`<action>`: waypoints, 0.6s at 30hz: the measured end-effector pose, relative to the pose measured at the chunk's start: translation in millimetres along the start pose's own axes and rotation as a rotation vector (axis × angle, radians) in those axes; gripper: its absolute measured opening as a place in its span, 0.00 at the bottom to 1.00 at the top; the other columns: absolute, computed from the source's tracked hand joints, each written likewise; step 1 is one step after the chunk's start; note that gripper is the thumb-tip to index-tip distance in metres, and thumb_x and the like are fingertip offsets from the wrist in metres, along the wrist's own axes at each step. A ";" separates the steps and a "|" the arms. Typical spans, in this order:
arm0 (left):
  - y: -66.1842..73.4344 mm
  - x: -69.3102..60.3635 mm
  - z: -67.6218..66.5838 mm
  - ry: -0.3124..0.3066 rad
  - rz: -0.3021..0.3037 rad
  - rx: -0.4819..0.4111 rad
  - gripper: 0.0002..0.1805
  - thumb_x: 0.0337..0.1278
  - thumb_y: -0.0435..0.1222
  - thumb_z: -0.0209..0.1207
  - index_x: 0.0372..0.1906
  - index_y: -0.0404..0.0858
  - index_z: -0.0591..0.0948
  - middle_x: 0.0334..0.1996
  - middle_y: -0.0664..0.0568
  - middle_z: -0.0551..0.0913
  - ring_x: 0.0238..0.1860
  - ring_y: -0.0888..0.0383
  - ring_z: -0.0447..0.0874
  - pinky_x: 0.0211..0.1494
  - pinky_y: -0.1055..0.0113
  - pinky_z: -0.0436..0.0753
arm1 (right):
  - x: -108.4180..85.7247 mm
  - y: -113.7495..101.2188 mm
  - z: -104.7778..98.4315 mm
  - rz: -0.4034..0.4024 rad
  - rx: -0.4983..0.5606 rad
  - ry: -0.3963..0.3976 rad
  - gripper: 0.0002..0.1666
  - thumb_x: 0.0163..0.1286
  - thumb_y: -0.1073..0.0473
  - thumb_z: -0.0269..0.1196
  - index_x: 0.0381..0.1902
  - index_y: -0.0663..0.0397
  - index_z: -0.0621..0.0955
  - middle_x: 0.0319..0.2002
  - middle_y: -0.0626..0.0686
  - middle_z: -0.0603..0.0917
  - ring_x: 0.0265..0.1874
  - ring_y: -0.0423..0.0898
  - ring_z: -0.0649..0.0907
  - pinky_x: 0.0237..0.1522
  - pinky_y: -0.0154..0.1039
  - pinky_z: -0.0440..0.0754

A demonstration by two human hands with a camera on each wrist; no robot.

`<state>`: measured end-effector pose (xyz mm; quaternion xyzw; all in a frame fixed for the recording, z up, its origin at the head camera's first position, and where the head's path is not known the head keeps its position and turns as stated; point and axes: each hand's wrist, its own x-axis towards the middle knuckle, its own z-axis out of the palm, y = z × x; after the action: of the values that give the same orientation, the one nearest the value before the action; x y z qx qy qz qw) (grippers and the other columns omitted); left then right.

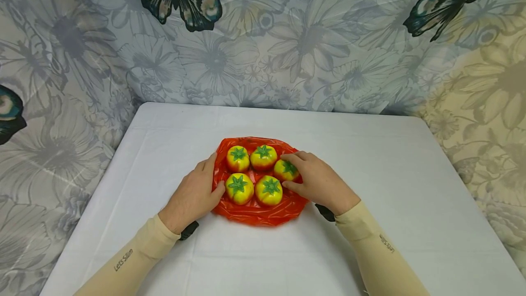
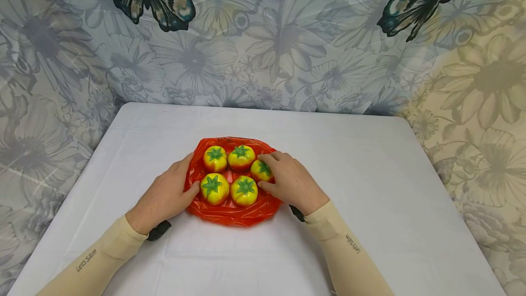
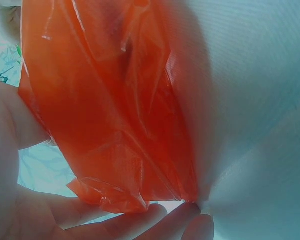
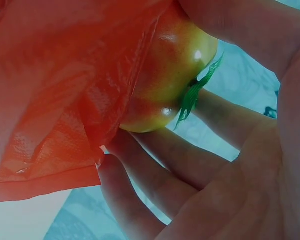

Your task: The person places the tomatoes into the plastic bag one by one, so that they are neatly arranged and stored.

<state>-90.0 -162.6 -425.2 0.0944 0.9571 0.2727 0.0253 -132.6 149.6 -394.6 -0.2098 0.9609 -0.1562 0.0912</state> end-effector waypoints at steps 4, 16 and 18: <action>0.0 -0.1 0.1 -0.001 -0.001 0.004 0.44 0.73 0.41 0.60 0.85 0.28 0.57 0.73 0.29 0.75 0.67 0.33 0.83 0.68 0.39 0.85 | -0.1 0.1 0.8 -0.001 -0.003 -0.001 0.43 0.69 0.45 0.76 0.77 0.48 0.75 0.68 0.59 0.81 0.65 0.58 0.82 0.67 0.59 0.86; 0.4 -0.2 0.3 0.000 -0.001 0.003 0.43 0.73 0.40 0.60 0.84 0.28 0.58 0.73 0.29 0.75 0.67 0.33 0.83 0.68 0.39 0.85 | 0.6 1.0 3.7 -0.004 -0.006 -0.002 0.42 0.70 0.45 0.76 0.77 0.49 0.76 0.68 0.59 0.81 0.64 0.58 0.82 0.66 0.58 0.86; 0.5 -0.2 0.3 0.000 -0.001 0.004 0.43 0.73 0.40 0.61 0.84 0.28 0.58 0.73 0.29 0.75 0.67 0.33 0.83 0.68 0.39 0.85 | 0.7 1.2 4.2 -0.004 -0.002 -0.002 0.42 0.70 0.45 0.75 0.77 0.49 0.75 0.69 0.59 0.81 0.64 0.58 0.82 0.67 0.58 0.86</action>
<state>-89.7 -162.1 -425.2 0.0938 0.9577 0.2709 0.0253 -132.7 149.2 -399.0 -0.2120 0.9606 -0.1551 0.0914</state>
